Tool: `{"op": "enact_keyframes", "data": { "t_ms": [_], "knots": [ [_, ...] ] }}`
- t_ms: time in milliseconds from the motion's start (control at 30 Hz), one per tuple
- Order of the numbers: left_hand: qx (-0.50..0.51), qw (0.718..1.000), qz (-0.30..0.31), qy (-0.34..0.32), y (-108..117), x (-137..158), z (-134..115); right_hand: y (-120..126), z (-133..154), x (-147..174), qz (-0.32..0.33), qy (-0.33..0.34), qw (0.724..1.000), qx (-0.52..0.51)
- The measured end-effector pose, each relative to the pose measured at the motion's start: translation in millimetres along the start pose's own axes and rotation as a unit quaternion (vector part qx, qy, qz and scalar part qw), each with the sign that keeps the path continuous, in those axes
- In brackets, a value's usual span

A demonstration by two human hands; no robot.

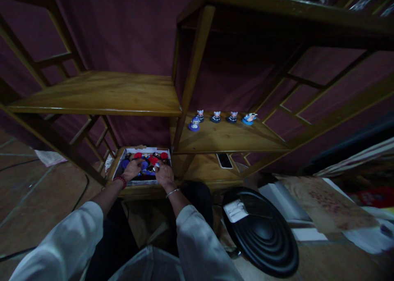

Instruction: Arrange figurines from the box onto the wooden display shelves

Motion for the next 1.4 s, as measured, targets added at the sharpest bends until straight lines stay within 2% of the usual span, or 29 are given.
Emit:
{"op": "enact_keyframes", "data": {
  "t_ms": [133, 467, 633, 867, 1033, 1133, 1267, 1400],
  "knots": [
    [0.04, 0.999, -0.001, -0.018, -7, -2, -6, -1, -3, -2, -0.007, 0.007, 1.0, -0.019],
    [0.181, 0.983, 0.03, -0.011, -23, 5, -19, 0, -10, -8, -0.024, 0.016, 0.995, -0.097],
    [0.287, 0.957, 0.034, -0.011, -30, 10, -25, -2, -14, -11, -0.034, 0.017, 0.989, -0.141],
    [0.373, 0.927, 0.036, -0.004, -30, 17, -24, 1, -15, -10, -0.049, 0.033, 0.981, -0.187],
    [0.463, 0.885, 0.044, 0.005, -31, 23, -24, 3, -15, -9, -0.065, 0.049, 0.977, -0.198],
    [0.479, 0.877, 0.046, 0.006, -30, 26, -25, 4, -16, -8, -0.066, 0.058, 0.973, -0.212],
    [0.502, 0.864, 0.044, 0.015, -30, 31, -27, 7, -18, -6, -0.069, 0.066, 0.96, -0.264],
    [0.527, 0.849, 0.046, 0.007, -30, 37, -31, 8, -22, -2, -0.065, 0.07, 0.934, -0.344]
  ]
}}
Point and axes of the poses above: each hand's wrist, its own x-axis away from the middle knuckle, its own y-axis out of the back of the hand, z = x × y, the point moved 7 cm from there along -x, towards the middle knuckle, and after that the axes turned 7 degrees about z, right-handed, at the moved point
